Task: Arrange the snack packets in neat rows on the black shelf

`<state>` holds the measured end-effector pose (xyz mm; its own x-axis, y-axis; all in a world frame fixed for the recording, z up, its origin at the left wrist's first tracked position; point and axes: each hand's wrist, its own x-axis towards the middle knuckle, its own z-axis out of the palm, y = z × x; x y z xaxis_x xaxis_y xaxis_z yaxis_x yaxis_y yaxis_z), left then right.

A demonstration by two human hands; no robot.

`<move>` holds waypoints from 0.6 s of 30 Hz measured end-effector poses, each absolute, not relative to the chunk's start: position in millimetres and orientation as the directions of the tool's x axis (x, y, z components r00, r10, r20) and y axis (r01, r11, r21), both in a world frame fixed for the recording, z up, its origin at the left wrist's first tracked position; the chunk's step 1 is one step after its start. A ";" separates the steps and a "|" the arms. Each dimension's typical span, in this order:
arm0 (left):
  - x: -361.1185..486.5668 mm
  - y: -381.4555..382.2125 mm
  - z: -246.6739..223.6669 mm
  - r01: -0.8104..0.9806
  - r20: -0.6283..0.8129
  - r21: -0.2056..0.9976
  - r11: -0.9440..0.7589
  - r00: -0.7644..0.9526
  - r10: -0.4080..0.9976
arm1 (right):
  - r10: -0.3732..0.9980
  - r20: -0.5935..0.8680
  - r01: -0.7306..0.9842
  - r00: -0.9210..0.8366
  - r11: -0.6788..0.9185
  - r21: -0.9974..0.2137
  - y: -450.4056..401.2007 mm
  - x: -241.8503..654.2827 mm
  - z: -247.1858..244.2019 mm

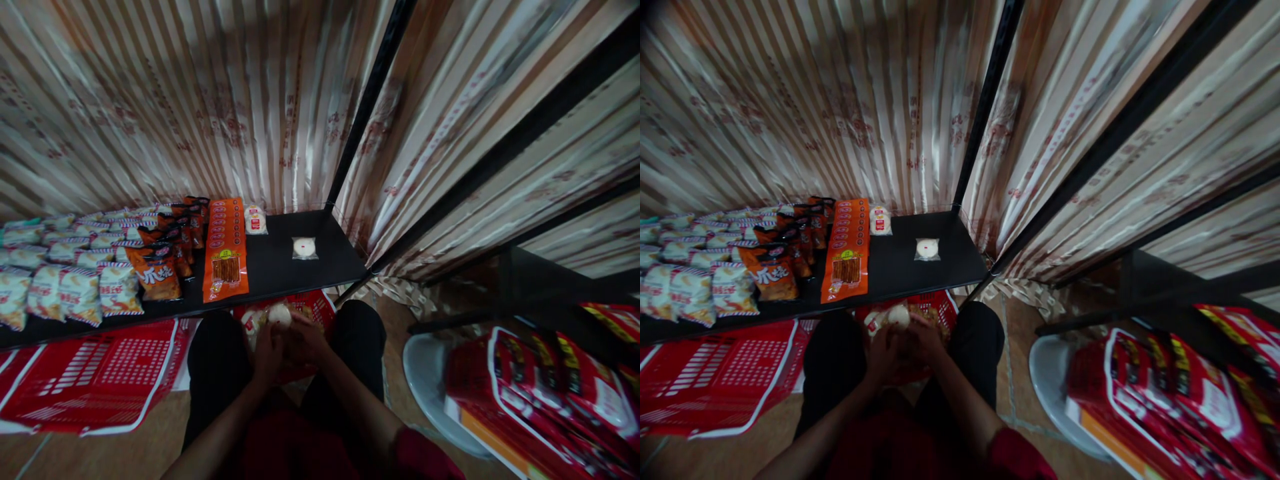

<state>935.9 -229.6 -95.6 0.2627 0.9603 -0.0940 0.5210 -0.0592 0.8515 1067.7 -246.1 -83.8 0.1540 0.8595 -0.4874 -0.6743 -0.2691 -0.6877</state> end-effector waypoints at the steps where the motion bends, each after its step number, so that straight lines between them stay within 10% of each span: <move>1: 936.8 -228.6 -92.1 0.490 -0.123 0.872 -0.016 0.251 0.960 | 0.863 -0.479 -0.662 0.160 -0.266 -0.701 -247.5 1067.6 -81.6; 11: 946.7 -226.1 -58.1 0.032 -0.308 0.951 0.309 0.211 0.928 | 0.903 -0.157 -0.065 0.399 -0.143 -0.988 -253.1 1063.4 -65.5; 18: 951.0 -227.2 -37.6 -0.070 -0.333 0.934 0.350 0.185 0.925 | 0.924 0.162 0.453 0.346 -0.013 -0.892 -262.3 1051.8 -50.5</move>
